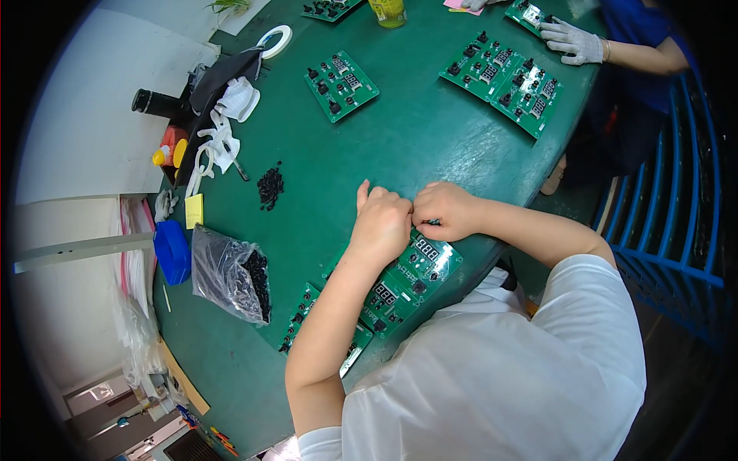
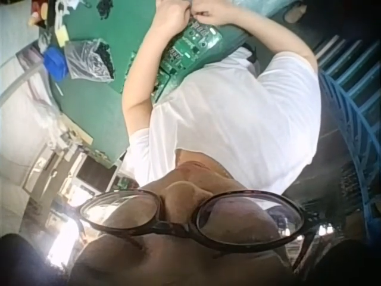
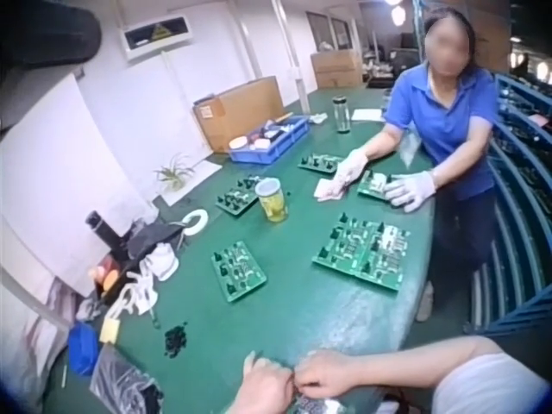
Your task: The person assembles small plastic components onto printed circuit boards by hand.
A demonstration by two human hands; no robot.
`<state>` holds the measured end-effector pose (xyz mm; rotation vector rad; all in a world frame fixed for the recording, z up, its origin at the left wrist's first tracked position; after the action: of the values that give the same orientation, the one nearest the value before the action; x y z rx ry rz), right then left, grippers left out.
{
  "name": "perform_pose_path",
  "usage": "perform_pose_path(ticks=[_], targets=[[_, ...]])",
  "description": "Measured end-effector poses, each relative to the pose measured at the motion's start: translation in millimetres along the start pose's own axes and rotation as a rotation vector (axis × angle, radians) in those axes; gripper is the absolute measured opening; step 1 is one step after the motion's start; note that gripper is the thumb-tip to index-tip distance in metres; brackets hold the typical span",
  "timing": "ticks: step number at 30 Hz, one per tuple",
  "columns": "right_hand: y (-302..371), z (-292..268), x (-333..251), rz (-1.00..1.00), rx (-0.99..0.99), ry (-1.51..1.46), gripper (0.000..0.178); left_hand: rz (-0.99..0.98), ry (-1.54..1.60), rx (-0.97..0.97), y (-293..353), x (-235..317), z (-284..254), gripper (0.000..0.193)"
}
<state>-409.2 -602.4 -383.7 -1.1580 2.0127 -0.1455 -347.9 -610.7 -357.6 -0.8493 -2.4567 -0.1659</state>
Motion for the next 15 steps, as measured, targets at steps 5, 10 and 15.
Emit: perform_pose_path(ticks=[5, 10, 15], targets=[[-2, 2, -4, -0.027, -0.011, 0.076, 0.009, -0.011, -0.005, -0.012, 2, 0, -2, 0.009], [-1, 1, -3, -0.021, -0.019, 0.086, 0.009, -0.03, -0.101, -0.023, 7, 7, 2, 0.007], [-2, 0, -2, -0.013, -0.036, 0.116, 0.009, 0.024, -0.138, 0.054, 33, 23, 1, 0.021]])
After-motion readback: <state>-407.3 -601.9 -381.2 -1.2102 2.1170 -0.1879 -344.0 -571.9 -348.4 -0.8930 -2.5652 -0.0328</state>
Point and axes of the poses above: each hand's wrist, its own y-axis away from the middle knuckle, its own z-axis out of the palm, x = y × z, the point moved 9 cm from there along -y, towards the middle knuckle, and after that the axes turned 12 degrees about y, right-handed, at the moved point
